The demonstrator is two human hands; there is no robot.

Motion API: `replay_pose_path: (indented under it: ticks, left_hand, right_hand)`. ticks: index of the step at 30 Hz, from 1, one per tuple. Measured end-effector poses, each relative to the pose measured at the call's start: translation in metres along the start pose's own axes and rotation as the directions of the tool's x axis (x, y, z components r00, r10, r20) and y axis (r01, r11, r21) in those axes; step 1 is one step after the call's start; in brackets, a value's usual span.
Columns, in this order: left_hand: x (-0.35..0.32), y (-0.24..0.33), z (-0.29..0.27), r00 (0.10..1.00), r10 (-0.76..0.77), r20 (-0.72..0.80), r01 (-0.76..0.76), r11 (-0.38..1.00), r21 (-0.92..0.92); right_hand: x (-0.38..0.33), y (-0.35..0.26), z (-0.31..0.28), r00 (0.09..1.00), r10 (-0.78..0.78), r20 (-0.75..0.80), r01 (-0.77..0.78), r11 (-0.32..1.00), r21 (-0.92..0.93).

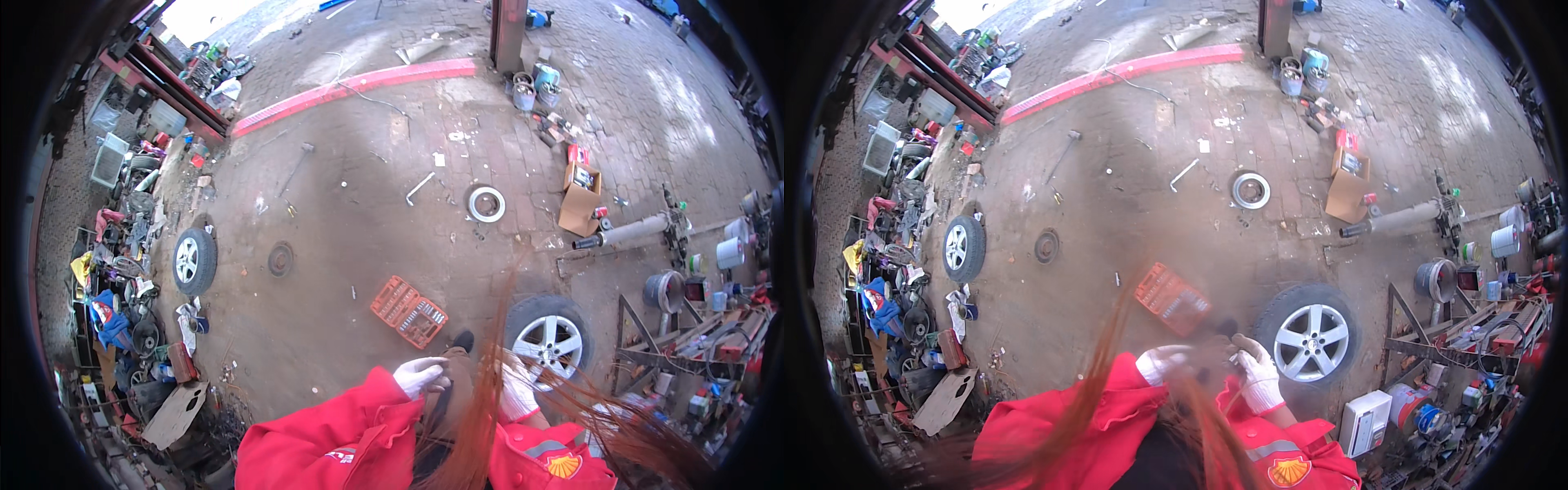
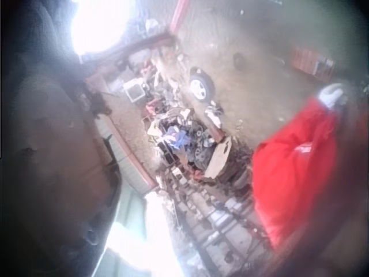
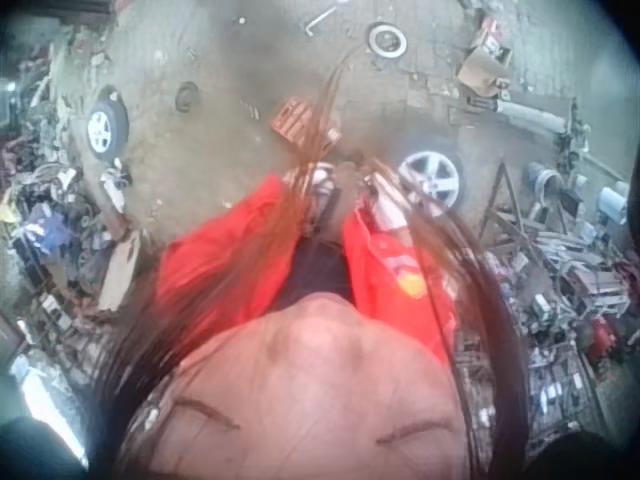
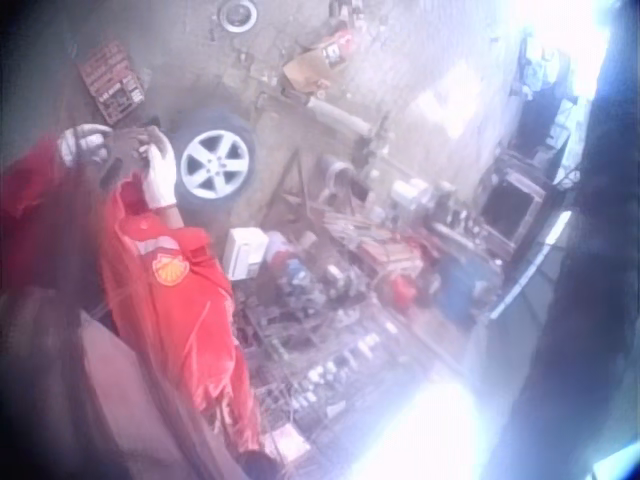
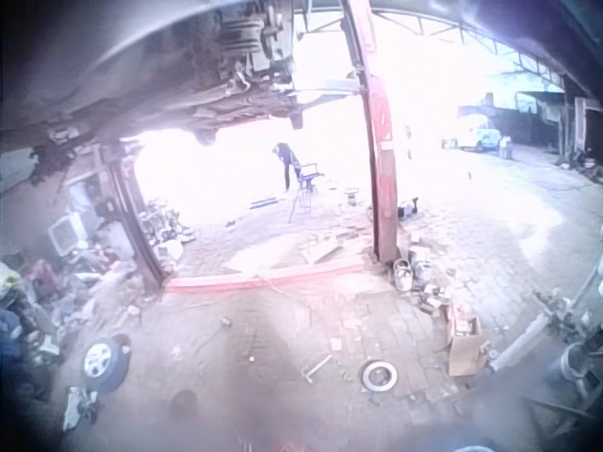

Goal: The person handles small metal socket bits and a socket wrench in a cluttered auto repair workshop. They repeatedly pick up bits, insert them into the wrench, and place them back into an orange socket set case. The person also moves around the workshop and briefly interacts with a cardboard box containing a brake disc.

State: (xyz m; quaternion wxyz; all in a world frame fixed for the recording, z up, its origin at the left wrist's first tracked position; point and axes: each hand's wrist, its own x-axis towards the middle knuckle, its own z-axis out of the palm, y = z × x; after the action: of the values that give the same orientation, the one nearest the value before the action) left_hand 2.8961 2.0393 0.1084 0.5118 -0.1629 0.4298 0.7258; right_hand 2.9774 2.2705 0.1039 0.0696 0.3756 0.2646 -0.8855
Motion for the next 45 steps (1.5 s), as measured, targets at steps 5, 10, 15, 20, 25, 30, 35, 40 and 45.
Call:
replay_pose_path:
  ticks: [5,10,15,20,25,30,35,40,45]
  left_hand:
    - [-0.054,0.007,-0.020,0.994,0.092,0.051,-0.085,0.988,-0.128]
    - [-0.134,-0.032,-0.073,0.936,0.347,0.067,-0.306,0.891,-0.335]
    - [-0.241,-0.111,-0.128,0.832,0.374,-0.410,-0.543,0.702,-0.461]
    - [-0.330,-0.200,-0.164,0.587,0.356,-0.727,-0.806,0.339,-0.485]
    - [-0.392,-0.259,-0.177,0.314,0.396,-0.863,-0.900,-0.166,-0.404]
    - [-0.423,-0.279,-0.199,0.092,0.345,-0.934,-0.903,-0.366,-0.224]
    - [-0.424,-0.264,-0.242,0.040,0.255,-0.966,-0.877,-0.454,-0.156]
    - [-0.439,-0.224,-0.297,-0.022,0.260,-0.965,-0.884,-0.457,-0.102]
    - [-0.471,-0.150,-0.372,-0.078,0.291,-0.954,-0.891,-0.450,-0.064]
  right_hand:
    - [-0.040,0.008,0.025,0.984,-0.113,0.140,0.116,0.993,-0.019]
    - [-0.063,0.046,0.079,0.969,-0.020,0.245,0.032,0.999,-0.044]
    - [-0.076,0.109,0.145,0.927,0.131,0.352,-0.020,0.953,-0.302]
    - [-0.109,0.184,0.217,0.813,0.305,0.497,-0.033,0.875,-0.483]
    - [-0.131,0.246,0.277,0.686,0.458,0.566,-0.020,0.789,-0.614]
    - [-0.125,0.286,0.325,0.653,0.528,0.544,0.016,0.708,-0.706]
    - [-0.103,0.323,0.373,0.658,0.529,0.536,0.034,0.690,-0.723]
    - [-0.059,0.385,0.439,0.656,0.570,0.495,0.032,0.634,-0.773]
    - [-0.029,0.438,0.530,0.620,0.585,0.523,0.100,0.603,-0.792]
